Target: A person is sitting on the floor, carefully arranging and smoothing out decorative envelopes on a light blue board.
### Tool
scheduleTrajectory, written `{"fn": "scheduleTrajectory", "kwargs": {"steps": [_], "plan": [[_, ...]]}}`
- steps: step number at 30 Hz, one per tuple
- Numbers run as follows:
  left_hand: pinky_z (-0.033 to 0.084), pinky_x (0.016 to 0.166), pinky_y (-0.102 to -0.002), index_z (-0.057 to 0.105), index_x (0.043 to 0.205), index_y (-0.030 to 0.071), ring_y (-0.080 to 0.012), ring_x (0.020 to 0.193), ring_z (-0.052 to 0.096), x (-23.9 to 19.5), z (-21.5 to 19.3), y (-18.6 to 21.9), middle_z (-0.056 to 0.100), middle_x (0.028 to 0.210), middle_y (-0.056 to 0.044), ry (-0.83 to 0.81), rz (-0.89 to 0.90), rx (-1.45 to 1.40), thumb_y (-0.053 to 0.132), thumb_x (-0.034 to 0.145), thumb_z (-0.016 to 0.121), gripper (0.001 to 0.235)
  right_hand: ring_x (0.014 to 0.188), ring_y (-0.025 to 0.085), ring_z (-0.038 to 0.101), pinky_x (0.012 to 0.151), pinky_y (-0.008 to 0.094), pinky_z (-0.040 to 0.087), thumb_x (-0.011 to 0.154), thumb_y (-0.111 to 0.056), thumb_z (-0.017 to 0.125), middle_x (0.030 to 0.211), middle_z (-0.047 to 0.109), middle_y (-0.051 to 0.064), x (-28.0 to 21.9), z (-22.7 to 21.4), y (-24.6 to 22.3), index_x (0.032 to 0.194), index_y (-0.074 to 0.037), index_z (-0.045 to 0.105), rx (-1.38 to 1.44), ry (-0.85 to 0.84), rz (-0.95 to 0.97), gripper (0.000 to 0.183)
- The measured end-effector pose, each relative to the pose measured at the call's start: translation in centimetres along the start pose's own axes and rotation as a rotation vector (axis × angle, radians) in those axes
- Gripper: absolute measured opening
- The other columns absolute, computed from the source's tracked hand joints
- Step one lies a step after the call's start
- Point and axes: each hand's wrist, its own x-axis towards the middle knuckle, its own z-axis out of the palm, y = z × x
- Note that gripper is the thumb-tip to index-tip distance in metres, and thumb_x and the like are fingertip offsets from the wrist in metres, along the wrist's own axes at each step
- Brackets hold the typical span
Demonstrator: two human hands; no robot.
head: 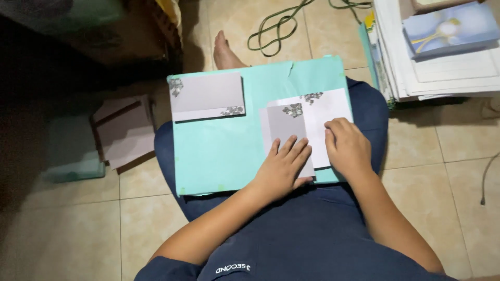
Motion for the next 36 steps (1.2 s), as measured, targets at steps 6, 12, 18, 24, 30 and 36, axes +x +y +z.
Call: {"fn": "scheduleTrajectory", "kwargs": {"steps": [6,12,18,24,30,36], "plan": [[0.035,0.101,-0.077,0.020,0.163,0.010,-0.0566,0.144,0.031,-3.8,-4.4,1.3,0.030,0.160,-0.030,0.036,-0.111,-0.064,0.000,0.093,0.056,0.079,0.099,0.020,0.067,0.073,0.031,0.058,0.107,-0.033,0.056,0.106,0.066,-0.003,0.0,-0.3,-1.6,0.113,-0.018,0.071,0.019,0.023,0.060,0.022],[0.020,0.108,-0.077,0.035,0.159,0.015,-0.0509,0.147,0.025,-10.2,-4.6,-0.5,0.030,0.161,-0.026,-0.063,-0.314,0.054,0.002,0.093,0.049,0.069,0.093,0.021,0.066,0.074,0.031,0.056,0.101,-0.021,0.064,0.099,0.064,-0.002,-0.2,0.7,-1.7,0.106,-0.015,0.070,0.001,0.215,-0.020,0.010],[0.011,0.114,-0.072,0.029,0.160,0.015,-0.0440,0.153,0.014,-12.1,-6.4,-2.3,0.019,0.167,-0.020,-0.210,-0.430,-0.031,0.026,0.090,0.063,0.079,0.089,0.020,0.064,0.072,0.030,0.054,0.098,-0.016,0.066,0.095,0.062,-0.002,-0.4,1.2,-1.8,0.102,-0.014,0.069,0.040,0.291,-0.052,0.005],[0.032,0.113,-0.067,0.052,0.145,0.006,-0.0463,0.141,0.045,-4.8,-6.3,-0.7,0.051,0.148,-0.027,0.211,-0.032,-0.191,0.034,0.091,0.066,0.063,0.104,0.027,0.063,0.085,0.036,0.054,0.097,-0.024,0.068,0.112,0.065,0.006,-0.7,0.0,-1.2,0.115,-0.009,0.069,0.071,0.066,-0.049,0.024],[0.033,0.118,-0.062,0.050,0.145,-0.001,-0.0404,0.146,0.043,6.4,1.4,0.3,0.049,0.152,-0.023,0.447,-0.040,0.030,0.018,0.092,0.057,0.057,0.126,0.040,0.053,0.103,0.053,0.045,0.087,-0.022,0.072,0.129,0.058,0.015,-0.8,-1.2,-0.8,0.130,-0.005,0.066,0.171,-0.120,-0.002,0.047],[0.019,0.124,-0.057,0.033,0.156,-0.001,-0.0368,0.154,0.028,6.6,1.3,0.2,0.033,0.164,-0.022,0.196,-0.153,-0.010,0.028,0.104,0.033,0.060,0.123,0.044,0.048,0.098,0.058,0.046,0.084,-0.054,0.074,0.133,0.050,0.023,-1.8,-0.3,1.6,0.149,0.003,0.046,0.187,-0.208,0.360,0.091]]}}
